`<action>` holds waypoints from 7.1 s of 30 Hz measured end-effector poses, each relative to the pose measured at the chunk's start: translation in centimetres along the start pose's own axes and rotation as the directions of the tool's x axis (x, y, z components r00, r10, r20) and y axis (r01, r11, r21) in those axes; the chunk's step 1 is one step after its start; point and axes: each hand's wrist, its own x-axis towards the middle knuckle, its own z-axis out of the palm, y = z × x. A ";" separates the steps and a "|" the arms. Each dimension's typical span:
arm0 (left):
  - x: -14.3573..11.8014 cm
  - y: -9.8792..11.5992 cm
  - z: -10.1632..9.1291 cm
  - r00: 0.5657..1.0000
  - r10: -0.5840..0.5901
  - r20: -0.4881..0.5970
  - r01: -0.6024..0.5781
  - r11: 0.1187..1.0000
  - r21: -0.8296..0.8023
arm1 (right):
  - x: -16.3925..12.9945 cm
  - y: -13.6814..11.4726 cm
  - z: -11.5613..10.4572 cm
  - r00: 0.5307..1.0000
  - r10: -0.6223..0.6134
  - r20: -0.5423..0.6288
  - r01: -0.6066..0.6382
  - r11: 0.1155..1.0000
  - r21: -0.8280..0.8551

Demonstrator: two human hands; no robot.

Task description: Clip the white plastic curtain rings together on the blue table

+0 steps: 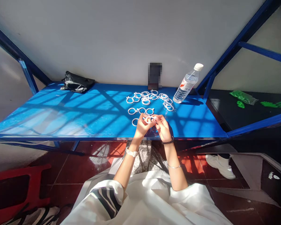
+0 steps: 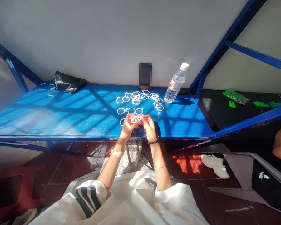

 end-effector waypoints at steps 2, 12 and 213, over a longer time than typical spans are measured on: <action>0.0 -0.1 0.0 1.000 -0.003 0.002 0.003 1.000 0.009 | 0.0 0.0 0.0 1.000 -0.008 -0.006 0.008 1.000 0.008; 0.1 -0.6 -0.2 1.000 -0.002 0.005 0.002 1.000 0.009 | 0.0 0.0 -0.1 0.999 -0.030 -0.021 0.030 1.000 0.007; -0.3 0.2 -0.5 0.997 -0.030 0.075 0.032 0.999 -0.023 | 0.1 0.2 -0.1 0.996 -0.042 0.078 0.046 0.998 -0.049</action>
